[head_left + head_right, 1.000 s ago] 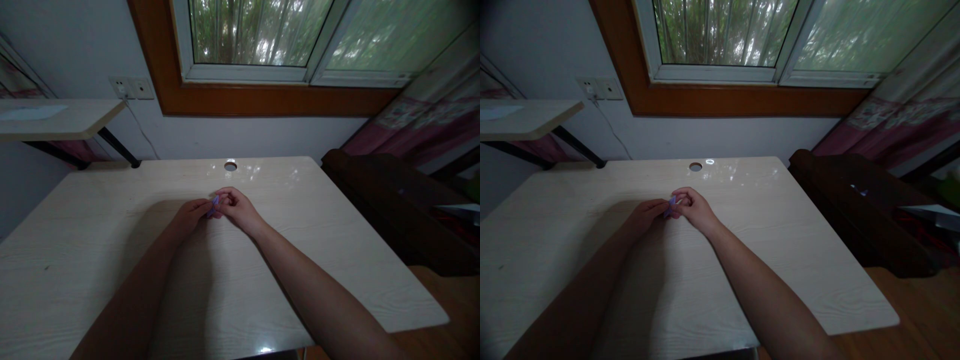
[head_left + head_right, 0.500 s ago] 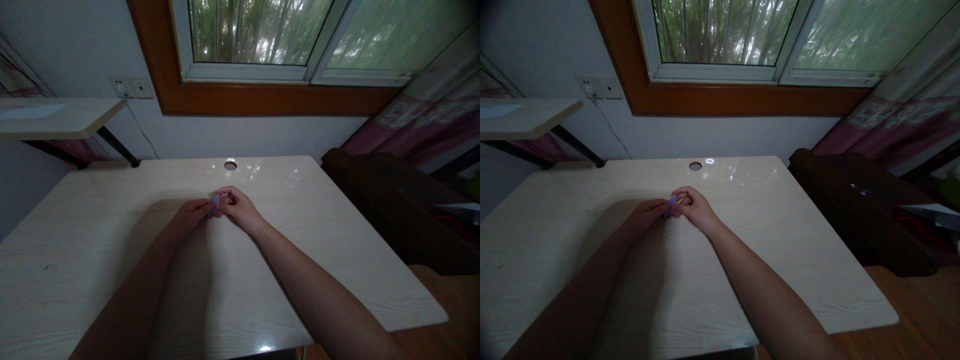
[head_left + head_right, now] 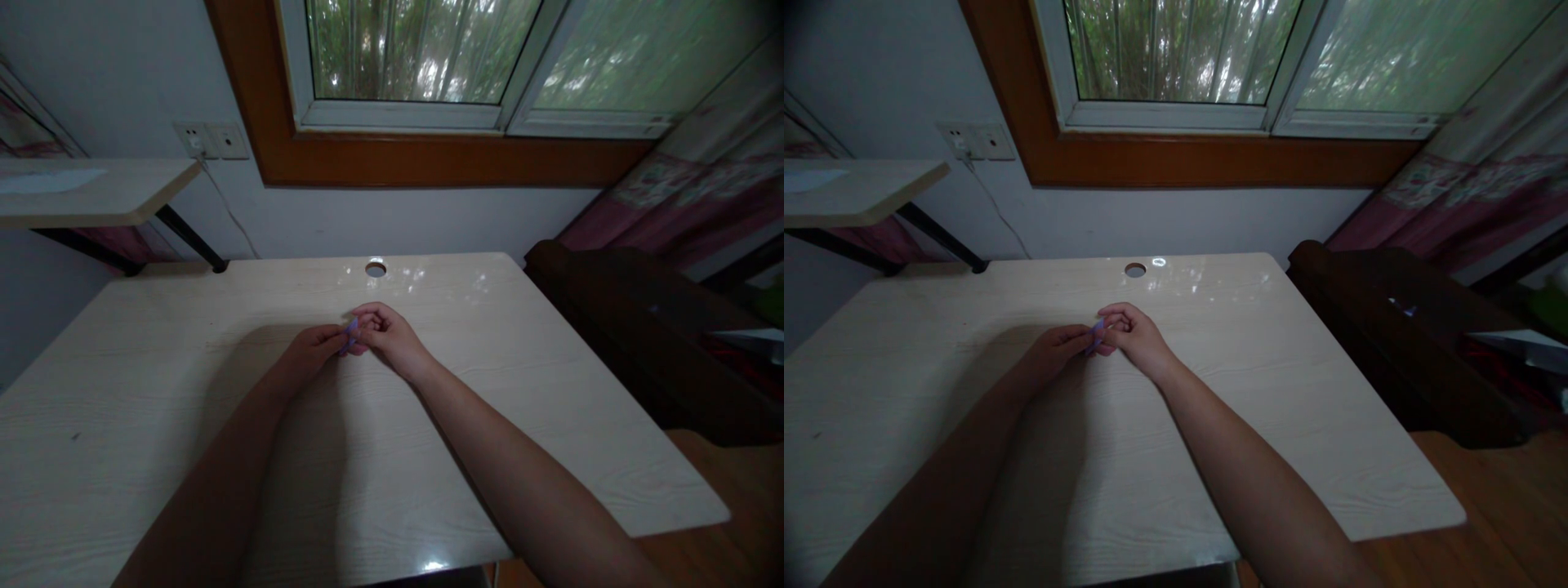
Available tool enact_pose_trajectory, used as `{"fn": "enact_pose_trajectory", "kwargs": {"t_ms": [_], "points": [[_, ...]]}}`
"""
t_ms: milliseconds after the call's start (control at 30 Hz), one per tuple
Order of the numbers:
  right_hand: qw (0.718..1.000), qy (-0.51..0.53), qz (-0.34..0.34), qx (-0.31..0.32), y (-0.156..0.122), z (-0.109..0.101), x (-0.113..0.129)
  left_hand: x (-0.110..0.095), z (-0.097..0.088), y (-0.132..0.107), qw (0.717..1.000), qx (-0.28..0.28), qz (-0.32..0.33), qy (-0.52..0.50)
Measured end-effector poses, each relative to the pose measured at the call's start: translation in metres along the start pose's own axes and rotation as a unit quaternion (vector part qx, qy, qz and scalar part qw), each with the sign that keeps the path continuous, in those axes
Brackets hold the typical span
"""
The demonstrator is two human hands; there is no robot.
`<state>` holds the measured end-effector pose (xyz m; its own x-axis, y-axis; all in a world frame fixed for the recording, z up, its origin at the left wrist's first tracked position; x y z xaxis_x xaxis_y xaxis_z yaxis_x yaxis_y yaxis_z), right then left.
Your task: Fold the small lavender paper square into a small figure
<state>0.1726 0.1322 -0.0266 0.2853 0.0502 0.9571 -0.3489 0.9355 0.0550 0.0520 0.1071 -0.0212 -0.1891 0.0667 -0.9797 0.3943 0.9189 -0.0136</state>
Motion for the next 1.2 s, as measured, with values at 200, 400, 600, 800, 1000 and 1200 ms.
{"fn": "enact_pose_trajectory", "kwargs": {"t_ms": [200,400,600,800,1000,1200], "points": [[1.0,-0.017,0.004,-0.018,0.001,-0.002,-0.003,-0.007,0.0,-0.001,0.998,0.002,0.012,0.06],[0.999,-0.027,-0.009,-0.038,-0.002,-0.003,0.002,-0.008,0.001,-0.001,0.998,0.001,0.01,0.063],[0.997,-0.028,-0.038,-0.067,-0.008,-0.001,0.015,-0.006,0.003,-0.001,0.998,-0.001,0.008,0.059],[0.993,-0.065,-0.045,-0.088,-0.012,-0.001,0.021,-0.009,0.004,-0.002,0.997,0.001,0.011,0.07],[0.987,-0.117,-0.067,-0.089,-0.015,-0.001,0.023,-0.013,0.006,-0.002,0.998,0.005,0.023,0.066],[0.98,-0.152,-0.082,-0.099,-0.017,-0.001,0.024,-0.013,0.004,-0.002,0.996,-0.004,0.0,0.094]]}}
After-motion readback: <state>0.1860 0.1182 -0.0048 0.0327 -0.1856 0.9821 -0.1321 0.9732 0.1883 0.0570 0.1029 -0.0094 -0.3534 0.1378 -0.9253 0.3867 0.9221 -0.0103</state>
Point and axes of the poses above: each hand's wrist, its own y-axis towards the middle knuckle, its own z-axis out of the palm, x = y × z, the point moved 9 cm from there along y, towards the middle knuckle, and after that the axes turned 3 degrees about z, right-handed, at the moved point
